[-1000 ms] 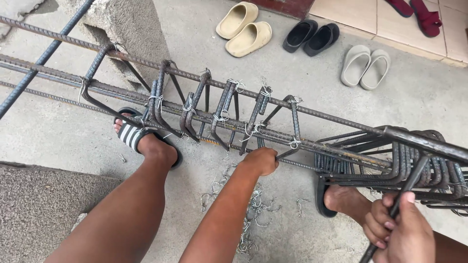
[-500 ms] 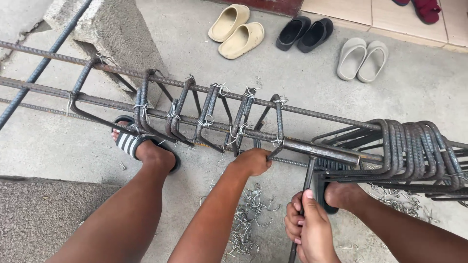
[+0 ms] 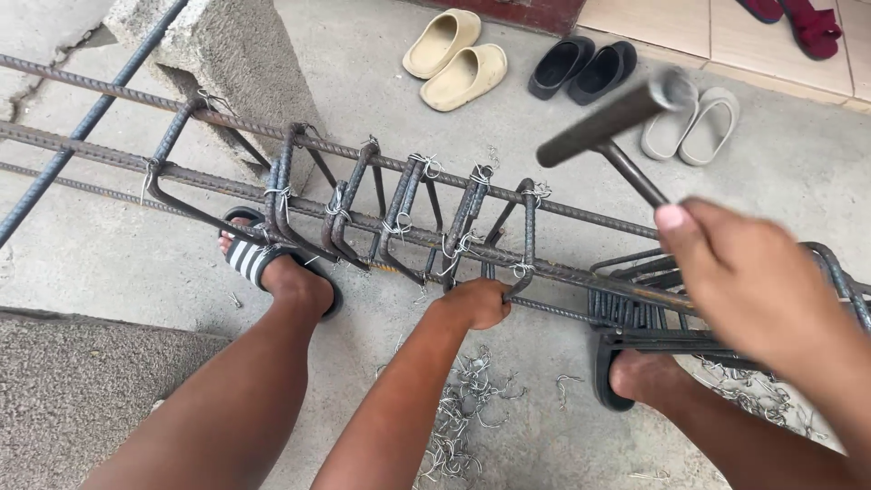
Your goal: Tying steel rebar stirrups to longitudinal bars using wire and a manual twisting tool
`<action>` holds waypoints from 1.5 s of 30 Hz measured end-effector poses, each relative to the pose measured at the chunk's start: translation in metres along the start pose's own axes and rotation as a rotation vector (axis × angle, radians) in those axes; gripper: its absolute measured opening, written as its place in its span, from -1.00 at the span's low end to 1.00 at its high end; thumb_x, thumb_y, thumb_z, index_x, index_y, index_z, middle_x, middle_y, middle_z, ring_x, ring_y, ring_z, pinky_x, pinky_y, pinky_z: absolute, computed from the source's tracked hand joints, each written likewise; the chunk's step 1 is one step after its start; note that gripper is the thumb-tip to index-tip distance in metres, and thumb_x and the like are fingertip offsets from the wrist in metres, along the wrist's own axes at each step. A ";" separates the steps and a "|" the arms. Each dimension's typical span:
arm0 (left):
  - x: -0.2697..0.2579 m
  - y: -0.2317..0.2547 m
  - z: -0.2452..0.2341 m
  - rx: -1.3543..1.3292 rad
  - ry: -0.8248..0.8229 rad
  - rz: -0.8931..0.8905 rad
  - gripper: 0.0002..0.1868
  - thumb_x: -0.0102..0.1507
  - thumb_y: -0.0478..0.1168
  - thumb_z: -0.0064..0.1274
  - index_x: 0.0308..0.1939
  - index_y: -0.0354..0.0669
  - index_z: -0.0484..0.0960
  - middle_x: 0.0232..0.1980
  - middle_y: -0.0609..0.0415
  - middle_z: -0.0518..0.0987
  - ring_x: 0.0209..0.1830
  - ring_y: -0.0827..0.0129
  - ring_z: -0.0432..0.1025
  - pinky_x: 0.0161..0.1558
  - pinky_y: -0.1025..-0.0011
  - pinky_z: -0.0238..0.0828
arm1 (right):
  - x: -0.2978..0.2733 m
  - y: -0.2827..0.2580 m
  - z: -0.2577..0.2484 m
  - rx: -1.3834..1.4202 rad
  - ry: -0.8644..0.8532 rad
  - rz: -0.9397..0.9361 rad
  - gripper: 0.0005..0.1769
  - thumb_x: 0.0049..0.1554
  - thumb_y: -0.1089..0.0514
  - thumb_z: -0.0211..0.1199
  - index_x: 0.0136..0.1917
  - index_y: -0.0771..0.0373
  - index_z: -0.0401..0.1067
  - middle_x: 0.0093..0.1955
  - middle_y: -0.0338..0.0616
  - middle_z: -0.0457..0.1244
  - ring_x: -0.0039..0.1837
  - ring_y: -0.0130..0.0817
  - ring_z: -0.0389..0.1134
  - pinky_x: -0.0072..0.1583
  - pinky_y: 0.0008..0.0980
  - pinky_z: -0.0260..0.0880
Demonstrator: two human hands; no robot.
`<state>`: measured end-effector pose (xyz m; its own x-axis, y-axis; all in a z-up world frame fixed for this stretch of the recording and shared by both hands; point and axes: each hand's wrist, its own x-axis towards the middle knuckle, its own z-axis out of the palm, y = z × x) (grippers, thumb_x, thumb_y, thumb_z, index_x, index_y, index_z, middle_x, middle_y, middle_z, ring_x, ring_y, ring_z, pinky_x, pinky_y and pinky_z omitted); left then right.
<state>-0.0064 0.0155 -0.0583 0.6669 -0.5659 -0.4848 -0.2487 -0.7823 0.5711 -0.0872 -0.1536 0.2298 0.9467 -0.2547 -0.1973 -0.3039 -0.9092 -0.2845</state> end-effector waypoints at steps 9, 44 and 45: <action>0.012 -0.009 0.003 0.045 -0.019 0.042 -0.68 0.32 -0.13 -0.16 0.05 0.06 0.67 0.02 0.09 0.69 -0.03 0.02 0.53 -0.02 0.08 0.47 | 0.039 -0.097 -0.053 -0.937 -0.202 -0.124 -0.37 0.46 -0.25 -0.42 0.11 -0.08 0.51 -0.19 -0.23 0.54 -0.10 -0.28 0.62 0.14 -0.19 0.60; -0.005 -0.013 -0.015 -0.158 -0.075 0.023 -0.70 0.24 -0.27 -0.17 -0.07 0.05 0.66 -0.31 0.17 0.64 -0.32 0.28 0.46 -0.23 0.26 0.37 | -0.040 -0.078 -0.047 -0.658 -0.246 0.097 -0.39 0.44 -0.24 -0.28 -0.06 -0.01 0.55 -0.31 -0.15 0.51 -0.27 -0.23 0.59 -0.01 -0.25 0.60; -0.007 -0.012 -0.016 -0.223 -0.096 0.000 -0.74 0.31 -0.18 -0.08 -0.02 0.03 0.68 -0.32 0.18 0.64 -0.37 0.38 0.48 -0.24 0.32 0.41 | -0.062 -0.058 -0.037 -0.557 -0.028 -0.155 -0.62 0.09 -0.31 0.12 -0.18 -0.05 0.54 -0.36 -0.31 0.44 -0.37 -0.30 0.47 -0.14 -0.31 0.50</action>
<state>0.0034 0.0326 -0.0509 0.5941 -0.5963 -0.5399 -0.0800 -0.7117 0.6980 -0.1244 -0.0975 0.2932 0.9701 -0.1025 -0.2199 -0.0522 -0.9733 0.2234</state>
